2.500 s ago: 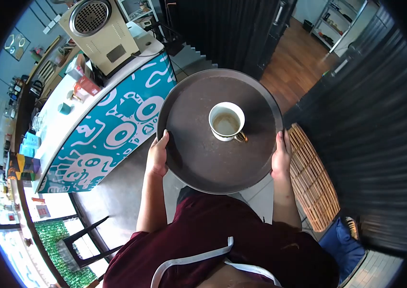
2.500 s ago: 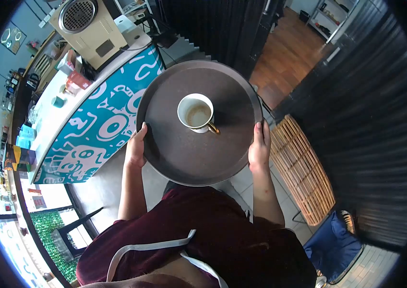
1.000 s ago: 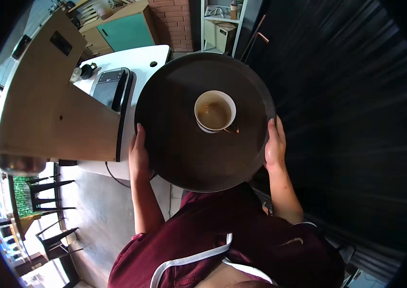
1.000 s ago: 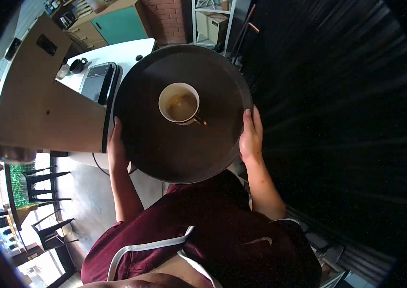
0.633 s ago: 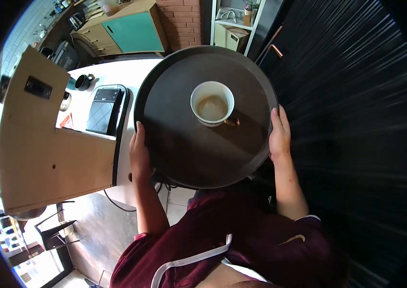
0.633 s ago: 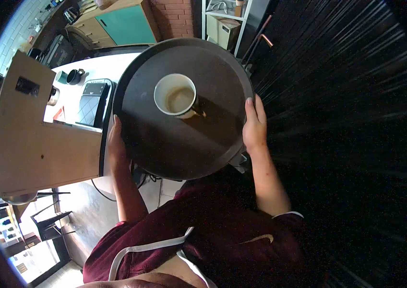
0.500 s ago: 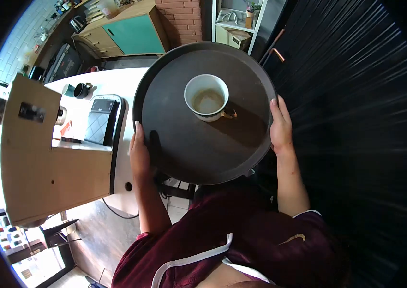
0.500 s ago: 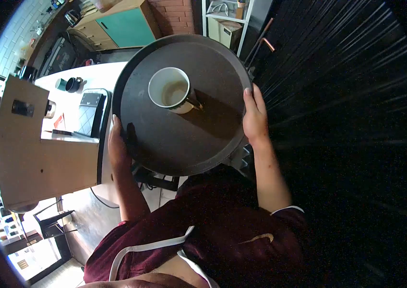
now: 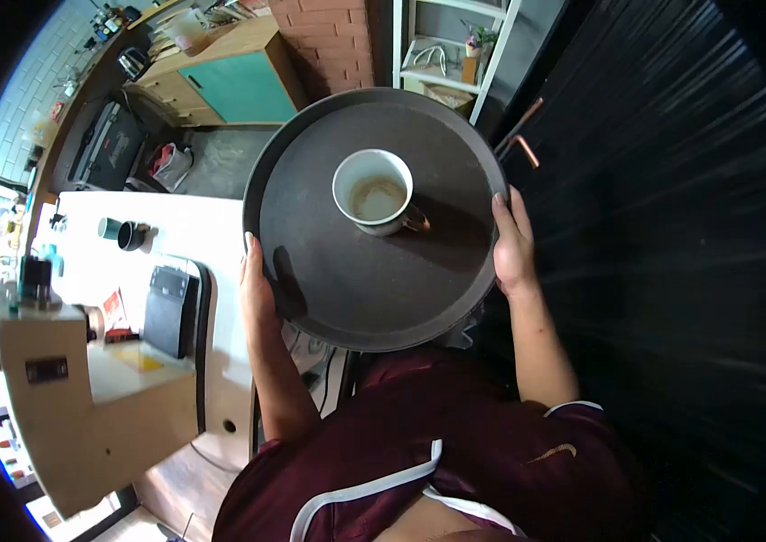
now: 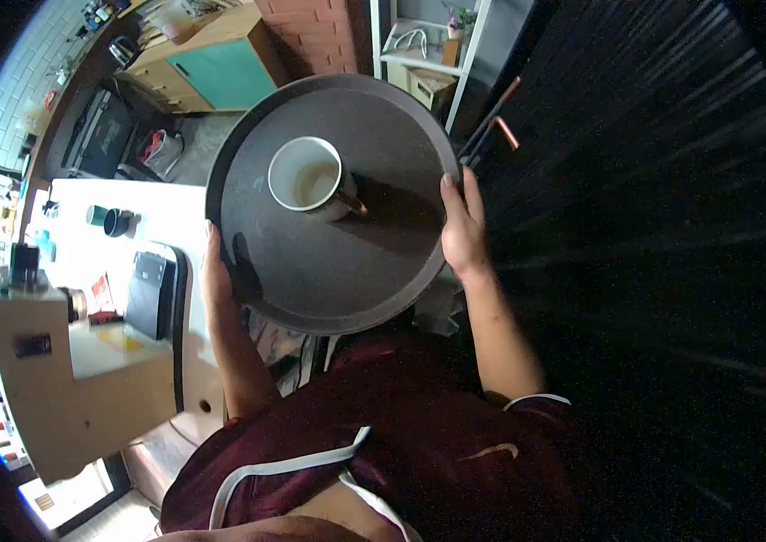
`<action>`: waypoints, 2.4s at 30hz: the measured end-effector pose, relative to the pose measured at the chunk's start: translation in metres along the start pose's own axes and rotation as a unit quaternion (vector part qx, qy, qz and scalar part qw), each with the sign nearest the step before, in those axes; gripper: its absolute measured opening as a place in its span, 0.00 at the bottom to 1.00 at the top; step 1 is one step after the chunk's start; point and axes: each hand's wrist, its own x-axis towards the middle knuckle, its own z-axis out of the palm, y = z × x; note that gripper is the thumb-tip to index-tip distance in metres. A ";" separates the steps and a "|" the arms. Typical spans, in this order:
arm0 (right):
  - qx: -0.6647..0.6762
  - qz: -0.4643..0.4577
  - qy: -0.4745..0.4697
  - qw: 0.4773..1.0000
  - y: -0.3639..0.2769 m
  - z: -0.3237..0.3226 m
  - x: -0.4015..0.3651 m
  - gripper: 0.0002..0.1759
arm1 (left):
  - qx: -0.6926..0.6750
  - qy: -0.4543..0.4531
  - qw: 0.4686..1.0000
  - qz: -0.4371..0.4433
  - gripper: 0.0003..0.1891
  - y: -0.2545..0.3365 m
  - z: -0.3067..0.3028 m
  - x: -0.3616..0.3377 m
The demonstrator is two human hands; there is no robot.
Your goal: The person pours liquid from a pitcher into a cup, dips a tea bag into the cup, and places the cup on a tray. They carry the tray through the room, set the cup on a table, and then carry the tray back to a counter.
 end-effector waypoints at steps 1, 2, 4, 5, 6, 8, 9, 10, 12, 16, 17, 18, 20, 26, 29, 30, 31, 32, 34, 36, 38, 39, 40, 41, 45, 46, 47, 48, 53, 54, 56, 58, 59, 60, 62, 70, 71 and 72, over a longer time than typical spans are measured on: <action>0.004 -0.003 -0.004 1.000 0.001 0.003 0.012 0.20 | 0.009 0.036 0.999 -0.008 0.29 0.001 0.007 0.014; -0.005 -0.003 -0.008 1.000 0.001 0.006 0.022 0.20 | 0.017 0.078 0.997 -0.018 0.30 -0.001 0.013 0.025; 0.015 -0.006 0.001 1.000 -0.006 0.018 0.044 0.19 | -0.006 0.047 0.998 -0.031 0.31 -0.004 0.017 0.053; 0.012 -0.001 -0.008 1.000 -0.004 0.018 0.056 0.19 | -0.015 0.011 0.999 -0.036 0.31 -0.005 0.017 0.065; 0.024 0.000 -0.011 1.000 -0.001 0.017 0.070 0.19 | -0.020 0.020 0.999 -0.034 0.31 -0.004 0.022 0.076; 0.026 -0.002 -0.011 1.000 0.002 0.016 0.091 0.19 | 0.026 0.050 0.997 -0.051 0.32 -0.003 0.030 0.091; 0.028 0.012 -0.024 0.999 -0.003 0.018 0.102 0.20 | 0.026 0.058 0.997 -0.050 0.32 -0.003 0.034 0.099; 0.027 0.013 -0.027 0.999 -0.004 0.019 0.113 0.21 | 0.031 0.076 0.995 -0.050 0.32 -0.004 0.037 0.107; 0.029 0.016 -0.037 0.999 0.000 0.020 0.138 0.21 | 0.019 0.065 0.996 -0.052 0.32 0.015 0.061 0.110; 0.001 0.011 -0.047 0.999 0.012 0.017 0.193 0.22 | -0.004 0.085 0.995 -0.057 0.30 0.018 0.087 0.137; -0.013 0.010 -0.052 0.999 0.015 0.016 0.207 0.22 | -0.019 0.081 0.995 -0.062 0.29 0.022 0.096 0.141; -0.003 0.010 -0.064 0.998 0.015 0.018 0.223 0.22 | -0.032 0.076 0.995 -0.059 0.27 0.028 0.104 0.149; 0.024 0.008 -0.075 0.997 0.015 0.024 0.247 0.21 | -0.025 0.092 0.995 -0.033 0.26 0.029 0.110 0.162; -0.013 0.023 -0.131 0.991 0.015 0.050 0.313 0.20 | -0.047 0.176 0.983 -0.017 0.25 0.057 0.136 0.177; -0.017 0.024 -0.159 0.987 0.026 0.072 0.342 0.21 | -0.086 0.200 0.976 0.008 0.23 0.063 0.130 0.194; -0.027 0.028 -0.161 0.986 0.032 0.082 0.352 0.22 | -0.073 0.207 0.976 0.017 0.23 0.066 0.126 0.201; -0.039 0.031 -0.181 0.982 0.038 0.110 0.371 0.23 | -0.070 0.227 0.971 0.031 0.22 0.071 0.114 0.215; -0.025 0.046 -0.172 0.984 0.036 0.130 0.374 0.23 | -0.080 0.240 0.967 0.036 0.22 0.073 0.106 0.222; -0.026 0.053 -0.209 0.976 0.049 0.161 0.392 0.22 | -0.096 0.254 0.962 0.035 0.22 0.082 0.087 0.241; -0.021 0.070 -0.231 0.970 0.057 0.199 0.403 0.22 | -0.107 0.273 0.955 0.050 0.22 0.088 0.063 0.261; -0.012 0.082 -0.260 0.962 0.071 0.237 0.420 0.21 | -0.118 0.294 0.947 0.058 0.22 0.097 0.042 0.281; -0.002 0.100 -0.276 0.956 0.077 0.253 0.427 0.21 | -0.129 0.291 0.946 0.064 0.21 0.102 0.033 0.289; -0.012 0.101 -0.292 0.951 0.080 0.272 0.434 0.21 | -0.138 0.288 0.945 0.072 0.21 0.107 0.024 0.295; -0.014 0.105 -0.304 0.947 0.083 0.290 0.440 0.21 | -0.144 0.299 0.940 0.074 0.21 0.110 0.015 0.302; 0.005 0.133 -0.349 0.928 0.096 0.354 0.462 0.21 | -0.167 0.334 0.924 0.078 0.22 0.127 -0.013 0.326; 0.005 0.134 -0.350 0.927 0.098 0.370 0.464 0.20 | -0.192 0.338 0.919 0.068 0.23 0.136 -0.016 0.329; 0.006 0.133 -0.352 0.927 0.100 0.385 0.466 0.20 | -0.217 0.340 0.913 0.059 0.24 0.143 -0.021 0.333; 0.006 0.137 -0.359 0.923 0.102 0.399 0.469 0.20 | -0.217 0.348 0.910 0.061 0.24 0.145 -0.028 0.338; -0.011 0.141 -0.418 0.898 0.128 0.463 0.505 0.22 | -0.289 0.357 0.886 0.068 0.27 0.156 -0.047 0.377; -0.014 0.144 -0.426 0.893 0.133 0.477 0.514 0.22 | -0.294 0.364 0.881 0.069 0.27 0.155 -0.053 0.388; -0.061 0.098 -0.438 0.891 0.143 0.507 0.532 0.22 | -0.290 0.332 0.894 0.074 0.27 0.150 -0.070 0.408; -0.043 0.127 -0.470 0.873 0.151 0.537 0.552 0.26 | -0.289 0.350 0.886 0.096 0.27 0.155 -0.077 0.428; -0.028 0.155 -0.486 0.860 0.156 0.554 0.564 0.30 | -0.284 0.357 0.884 0.108 0.27 0.161 -0.081 0.440; -0.033 0.181 -0.491 0.851 0.163 0.569 0.577 0.30 | -0.274 0.345 0.890 0.116 0.27 0.167 -0.085 0.447; -0.021 0.202 -0.516 0.832 0.167 0.598 0.597 0.30 | -0.292 0.376 0.871 0.124 0.26 0.184 -0.082 0.467; -0.192 -0.203 -0.538 0.795 0.159 0.717 0.627 0.28 | -0.354 0.428 0.806 0.206 0.26 0.224 -0.098 0.513; -0.267 -0.417 -0.465 0.734 0.146 0.730 0.623 0.29 | -0.359 0.431 0.800 0.211 0.27 0.227 -0.103 0.514; -0.210 -0.418 -0.488 0.737 0.134 0.744 0.615 0.27 | -0.364 0.433 0.796 0.216 0.27 0.229 -0.110 0.515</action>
